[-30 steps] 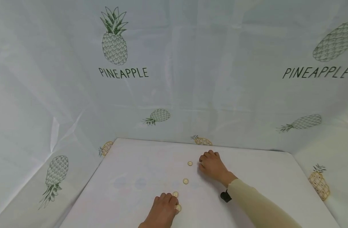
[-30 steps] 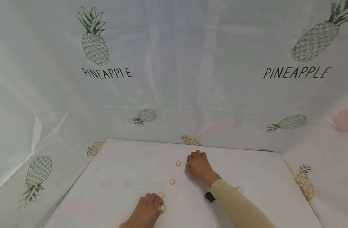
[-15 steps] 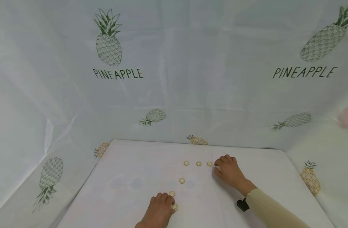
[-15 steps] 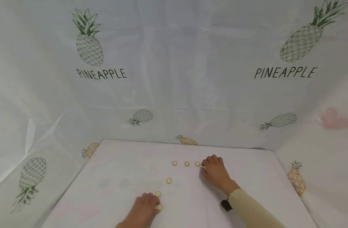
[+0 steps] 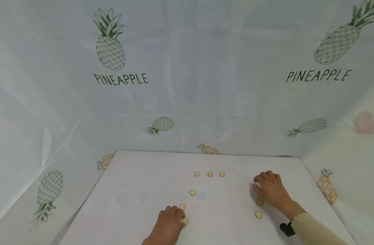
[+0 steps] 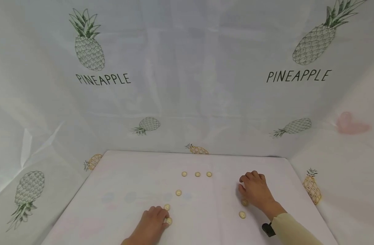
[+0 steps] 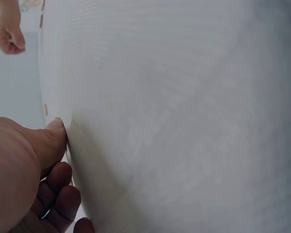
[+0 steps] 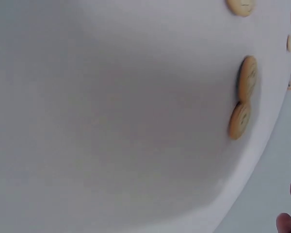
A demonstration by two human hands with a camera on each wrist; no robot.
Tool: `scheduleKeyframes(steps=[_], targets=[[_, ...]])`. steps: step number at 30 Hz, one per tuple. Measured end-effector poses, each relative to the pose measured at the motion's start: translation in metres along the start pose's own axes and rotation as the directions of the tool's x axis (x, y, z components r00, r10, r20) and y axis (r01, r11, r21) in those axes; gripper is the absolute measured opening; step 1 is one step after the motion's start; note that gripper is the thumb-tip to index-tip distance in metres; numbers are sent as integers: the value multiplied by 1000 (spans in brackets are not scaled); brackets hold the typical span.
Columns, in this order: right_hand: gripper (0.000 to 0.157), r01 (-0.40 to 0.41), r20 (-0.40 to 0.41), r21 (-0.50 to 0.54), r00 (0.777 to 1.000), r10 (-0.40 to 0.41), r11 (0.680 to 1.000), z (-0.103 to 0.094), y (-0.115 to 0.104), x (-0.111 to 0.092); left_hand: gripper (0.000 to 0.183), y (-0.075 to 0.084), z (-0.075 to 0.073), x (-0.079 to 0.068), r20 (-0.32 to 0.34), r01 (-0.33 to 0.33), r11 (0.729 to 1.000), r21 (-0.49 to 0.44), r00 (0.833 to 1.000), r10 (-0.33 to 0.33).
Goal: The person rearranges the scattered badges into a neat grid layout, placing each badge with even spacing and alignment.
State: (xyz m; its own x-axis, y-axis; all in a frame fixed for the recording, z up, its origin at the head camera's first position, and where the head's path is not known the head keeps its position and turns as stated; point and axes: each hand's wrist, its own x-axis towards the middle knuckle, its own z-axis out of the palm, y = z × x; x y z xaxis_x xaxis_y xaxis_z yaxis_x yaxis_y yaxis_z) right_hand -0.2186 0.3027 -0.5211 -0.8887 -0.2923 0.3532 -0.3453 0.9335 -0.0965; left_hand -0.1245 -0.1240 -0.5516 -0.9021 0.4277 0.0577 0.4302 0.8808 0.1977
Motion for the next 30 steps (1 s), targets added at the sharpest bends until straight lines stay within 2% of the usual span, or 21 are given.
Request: scheduleKeyframes(steps=[8, 16, 24, 30], targets=[[16, 26, -46, -41, 999, -27, 999, -6, 18, -24, 25, -1, -3, -2, 4, -3, 1000, -12, 1000, 4], [26, 78, 57, -27, 995, -76, 997, 0, 28, -41, 29, -3, -3, -4, -14, -69, 995, 72, 997, 70], [21, 143, 26, -45, 989, -142, 989, 7, 27, -46, 28, -3, -1, -3, -11, -62, 995, 84, 998, 63], [15, 145, 7, -87, 989, -145, 986, 10, 29, -47, 28, -1, -2, -3, -14, -63, 994, 91, 998, 65]])
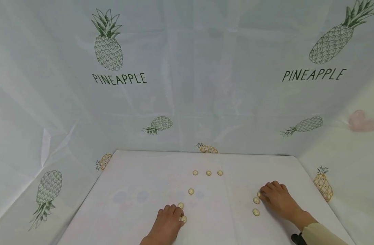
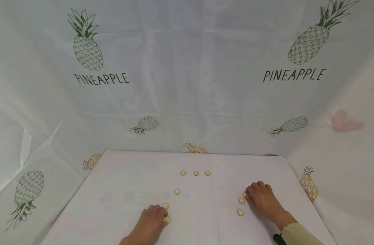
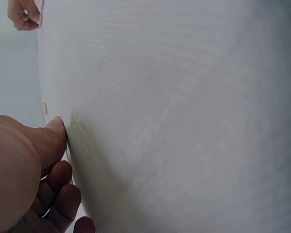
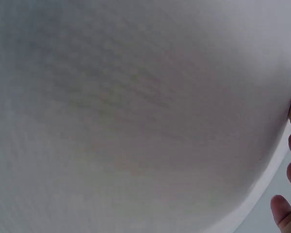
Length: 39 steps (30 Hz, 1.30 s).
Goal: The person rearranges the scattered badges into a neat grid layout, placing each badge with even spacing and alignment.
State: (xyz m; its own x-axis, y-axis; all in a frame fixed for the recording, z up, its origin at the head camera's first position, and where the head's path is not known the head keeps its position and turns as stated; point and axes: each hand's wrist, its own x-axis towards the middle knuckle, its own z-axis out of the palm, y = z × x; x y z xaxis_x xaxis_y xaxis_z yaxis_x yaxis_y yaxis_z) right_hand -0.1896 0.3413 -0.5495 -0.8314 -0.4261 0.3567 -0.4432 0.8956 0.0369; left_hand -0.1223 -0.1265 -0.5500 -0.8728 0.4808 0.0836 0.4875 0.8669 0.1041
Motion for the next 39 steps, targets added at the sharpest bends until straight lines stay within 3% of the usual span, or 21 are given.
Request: scheduleKeyframes(steps=[11, 17, 21, 25, 27, 32, 35, 39], targets=[[23, 15, -42, 4, 999, -15, 1000, 1, 6, 0, 29, 0, 0, 0, -29, -14, 1000, 19, 999, 14], [21, 31, -78, 13, 996, -30, 999, 2, 8, 4, 27, -1, 1, 0, -25, 20, 998, -60, 999, -21], [17, -22, 4, 48, 1000, 22, 999, 0, 7, 7, 26, -1, 2, 0, -22, 29, 997, -74, 999, -30], [13, -125, 136, 102, 984, 110, 987, -1, 7, 12, 26, -1, 1, 0, -22, 40, 996, -78, 999, -42], [14, -133, 148, 111, 982, 116, 985, 0, 6, 13, 26, 0, 0, 0, -20, 44, 996, -81, 999, -46], [17, -4, -17, 37, 1000, 5, 999, 5, 8, 14, 26, 2, 0, 1, -14, 46, 996, -81, 999, -47], [17, 83, -122, -36, 989, -86, 996, 10, 10, 19, 25, 2, 0, 2, -8, 49, 996, -79, 999, -49], [17, 144, -170, -87, 973, -157, 986, 11, 11, 27, 25, 2, -1, 2, -6, 52, 996, -77, 999, -52]])
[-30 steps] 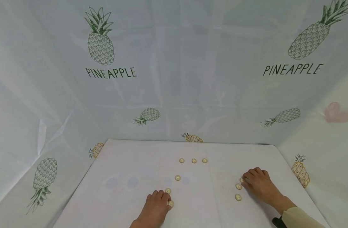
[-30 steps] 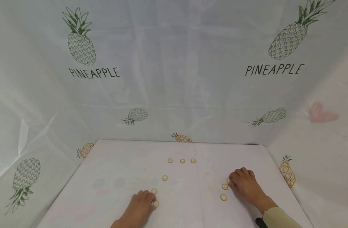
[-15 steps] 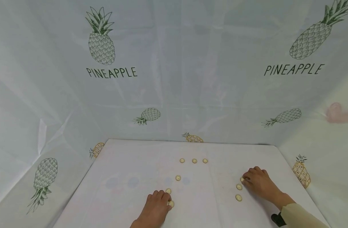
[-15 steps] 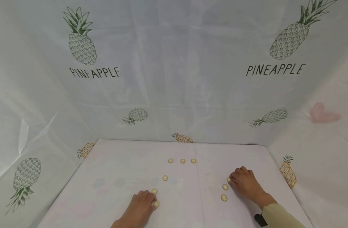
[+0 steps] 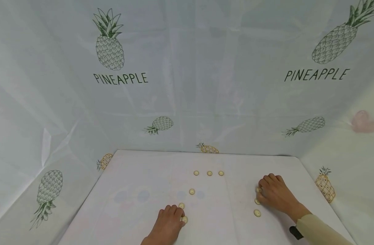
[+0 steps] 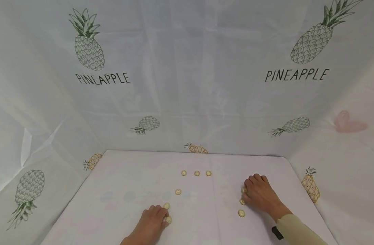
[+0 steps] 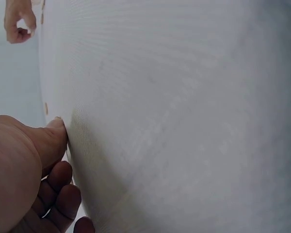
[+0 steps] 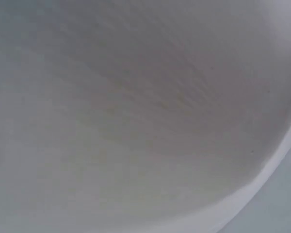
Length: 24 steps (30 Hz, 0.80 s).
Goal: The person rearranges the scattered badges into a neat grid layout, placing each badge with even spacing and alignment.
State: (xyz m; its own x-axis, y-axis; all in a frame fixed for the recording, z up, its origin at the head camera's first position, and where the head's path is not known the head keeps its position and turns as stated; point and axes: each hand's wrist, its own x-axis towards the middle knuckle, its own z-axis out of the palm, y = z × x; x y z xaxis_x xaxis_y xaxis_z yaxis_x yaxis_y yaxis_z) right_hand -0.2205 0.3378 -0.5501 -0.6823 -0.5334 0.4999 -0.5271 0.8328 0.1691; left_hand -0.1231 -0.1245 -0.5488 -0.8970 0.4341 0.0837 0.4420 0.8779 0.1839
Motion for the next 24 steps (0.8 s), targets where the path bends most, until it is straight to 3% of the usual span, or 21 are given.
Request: scheduleKeyframes(steps=[13, 24], targets=[[19, 38, 38, -5, 999, -38, 999, 5, -11, 29, 25, -1, 1, -1, -12, -4, 1000, 0, 1000, 4], [18, 35, 90, 5, 995, -36, 999, 16, -37, 56, 26, -4, 4, 1, 3, -1, 1000, -6, 1000, 1]])
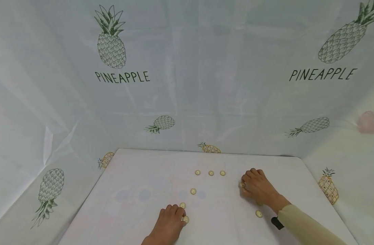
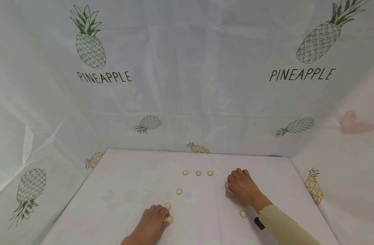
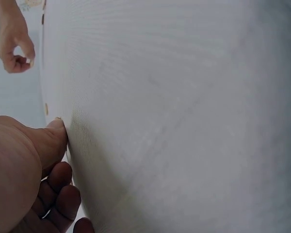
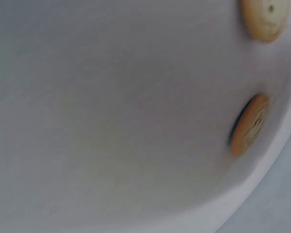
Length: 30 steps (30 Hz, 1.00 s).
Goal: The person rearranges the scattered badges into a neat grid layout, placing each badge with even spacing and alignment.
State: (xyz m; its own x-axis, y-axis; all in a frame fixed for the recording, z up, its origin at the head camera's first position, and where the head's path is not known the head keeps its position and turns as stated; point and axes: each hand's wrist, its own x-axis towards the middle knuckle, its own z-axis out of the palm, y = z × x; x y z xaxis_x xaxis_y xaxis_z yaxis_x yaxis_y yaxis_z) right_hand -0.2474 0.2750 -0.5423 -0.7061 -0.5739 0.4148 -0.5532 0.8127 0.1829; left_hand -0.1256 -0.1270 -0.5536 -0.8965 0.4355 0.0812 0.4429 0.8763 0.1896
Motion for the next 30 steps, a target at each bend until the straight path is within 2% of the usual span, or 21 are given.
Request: scheduleKeyframes(steps=[5, 12, 15, 22, 30], targets=[[19, 6, 5, 17, 1000, -6, 1000, 5, -14, 15, 26, -1, 0, -1, 6, 3, 1000, -1, 1000, -3], [14, -24, 92, 103, 996, 15, 994, 11, -34, 33, 26, 1, -2, -1, -4, 0, 1000, -8, 1000, 0], [14, -26, 104, 116, 995, 14, 993, 12, -40, 39, 26, 0, 0, -1, -5, 2, 1000, -10, 1000, -2], [14, -15, 84, 139, 996, 3, 990, 14, -47, 45, 26, -2, 2, -1, -18, -6, 1000, -11, 1000, 6], [10, -31, 109, 152, 994, 14, 988, 16, -49, 47, 25, -1, 0, -1, -14, -1, 1000, -14, 1000, 1]])
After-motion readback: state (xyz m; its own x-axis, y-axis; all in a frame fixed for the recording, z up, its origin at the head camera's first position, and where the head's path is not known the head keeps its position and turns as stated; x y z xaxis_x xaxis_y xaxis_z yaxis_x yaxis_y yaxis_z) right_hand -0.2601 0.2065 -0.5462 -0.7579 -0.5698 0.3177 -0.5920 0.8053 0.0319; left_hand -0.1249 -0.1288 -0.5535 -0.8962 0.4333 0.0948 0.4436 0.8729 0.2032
